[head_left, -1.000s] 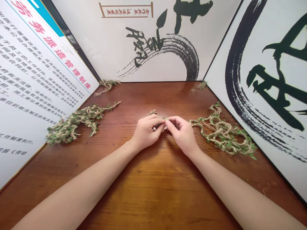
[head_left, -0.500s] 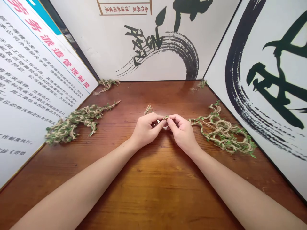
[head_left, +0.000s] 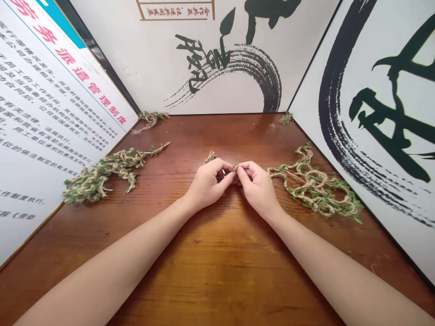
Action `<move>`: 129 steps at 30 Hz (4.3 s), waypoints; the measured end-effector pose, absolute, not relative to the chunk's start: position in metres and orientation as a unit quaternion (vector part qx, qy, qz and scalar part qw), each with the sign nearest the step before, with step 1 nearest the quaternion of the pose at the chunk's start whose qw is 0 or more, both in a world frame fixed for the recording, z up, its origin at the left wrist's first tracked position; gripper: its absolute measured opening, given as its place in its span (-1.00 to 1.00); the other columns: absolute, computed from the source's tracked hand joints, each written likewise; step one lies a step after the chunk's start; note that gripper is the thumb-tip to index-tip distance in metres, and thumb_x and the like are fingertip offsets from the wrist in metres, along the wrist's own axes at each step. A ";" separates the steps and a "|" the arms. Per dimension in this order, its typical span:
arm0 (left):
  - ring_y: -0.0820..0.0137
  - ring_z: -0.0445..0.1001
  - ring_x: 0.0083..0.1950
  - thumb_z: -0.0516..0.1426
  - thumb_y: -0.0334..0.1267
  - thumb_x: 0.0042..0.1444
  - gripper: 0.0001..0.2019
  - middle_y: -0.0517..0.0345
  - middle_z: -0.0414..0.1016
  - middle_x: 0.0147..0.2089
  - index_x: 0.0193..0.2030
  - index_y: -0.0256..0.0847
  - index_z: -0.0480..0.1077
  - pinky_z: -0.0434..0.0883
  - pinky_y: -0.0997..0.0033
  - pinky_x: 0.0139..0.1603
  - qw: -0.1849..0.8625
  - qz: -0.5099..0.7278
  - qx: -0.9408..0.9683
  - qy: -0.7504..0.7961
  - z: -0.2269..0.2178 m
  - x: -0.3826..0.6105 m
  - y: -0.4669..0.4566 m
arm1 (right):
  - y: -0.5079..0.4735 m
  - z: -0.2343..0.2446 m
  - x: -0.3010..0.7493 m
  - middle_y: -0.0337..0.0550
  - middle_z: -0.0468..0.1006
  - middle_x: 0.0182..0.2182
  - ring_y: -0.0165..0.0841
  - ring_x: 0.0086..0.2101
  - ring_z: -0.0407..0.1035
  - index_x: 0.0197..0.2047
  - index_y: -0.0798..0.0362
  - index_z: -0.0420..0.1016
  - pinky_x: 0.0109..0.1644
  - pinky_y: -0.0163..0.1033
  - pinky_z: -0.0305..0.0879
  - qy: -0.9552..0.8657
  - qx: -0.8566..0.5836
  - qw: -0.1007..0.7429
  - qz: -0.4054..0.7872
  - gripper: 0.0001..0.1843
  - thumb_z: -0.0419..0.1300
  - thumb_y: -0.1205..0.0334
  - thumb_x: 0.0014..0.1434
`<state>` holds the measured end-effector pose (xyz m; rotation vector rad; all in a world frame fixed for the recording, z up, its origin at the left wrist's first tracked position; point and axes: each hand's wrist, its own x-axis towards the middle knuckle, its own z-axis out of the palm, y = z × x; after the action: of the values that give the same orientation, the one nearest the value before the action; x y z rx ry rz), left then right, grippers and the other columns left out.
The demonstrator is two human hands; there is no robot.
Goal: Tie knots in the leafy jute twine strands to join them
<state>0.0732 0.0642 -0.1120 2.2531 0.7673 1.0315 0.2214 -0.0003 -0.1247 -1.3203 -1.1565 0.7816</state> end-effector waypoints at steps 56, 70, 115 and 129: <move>0.32 0.59 -0.15 0.18 -0.32 0.26 -0.88 -0.05 0.58 -0.13 -0.23 -0.30 0.53 0.56 0.29 -0.11 0.151 0.401 0.865 0.260 -0.114 0.071 0.064 | -0.003 -0.124 0.223 -0.07 0.65 -0.27 -0.25 -0.27 0.50 -0.28 0.04 0.56 -0.12 -0.14 0.38 -0.562 -0.575 0.544 0.240 -0.87 0.19 0.23 0.24; 0.36 0.53 -0.10 0.16 -0.39 0.27 -0.90 -0.01 0.47 -0.06 -0.30 -0.24 0.44 0.53 0.31 -0.12 0.118 0.429 0.855 0.267 -0.120 0.074 0.068 | -0.002 -0.121 0.219 -0.13 0.65 -0.37 -0.30 -0.37 0.51 -0.29 0.04 0.55 -0.20 -0.19 0.43 -0.479 -0.558 0.599 0.317 -0.83 0.28 0.11 0.18; 0.51 0.48 -0.39 0.25 -0.26 0.26 -0.90 0.11 0.55 -0.30 -0.20 -0.21 0.60 0.43 0.54 -0.44 0.239 0.415 0.841 0.252 -0.112 0.071 0.063 | 0.000 -0.120 0.229 -0.26 0.42 -0.46 -0.37 -0.43 0.30 -0.39 0.00 0.46 -0.34 -0.24 0.24 -0.466 -0.526 0.600 0.382 -0.83 0.26 0.10 0.14; 0.53 0.42 -0.43 0.21 -0.37 0.23 -0.91 0.19 0.48 -0.37 -0.30 -0.22 0.53 0.44 0.53 -0.43 0.134 0.446 0.848 0.253 -0.118 0.074 0.060 | -0.002 -0.120 0.223 -0.21 0.43 -0.49 -0.30 -0.38 0.32 -0.43 -0.01 0.38 -0.30 -0.21 0.25 -0.489 -0.581 0.563 0.327 -0.78 0.20 0.08 0.19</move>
<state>0.0744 0.0595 -0.1181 2.4569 0.7342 1.2935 0.2233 -0.0022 -0.1203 -1.3668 -1.1500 0.7695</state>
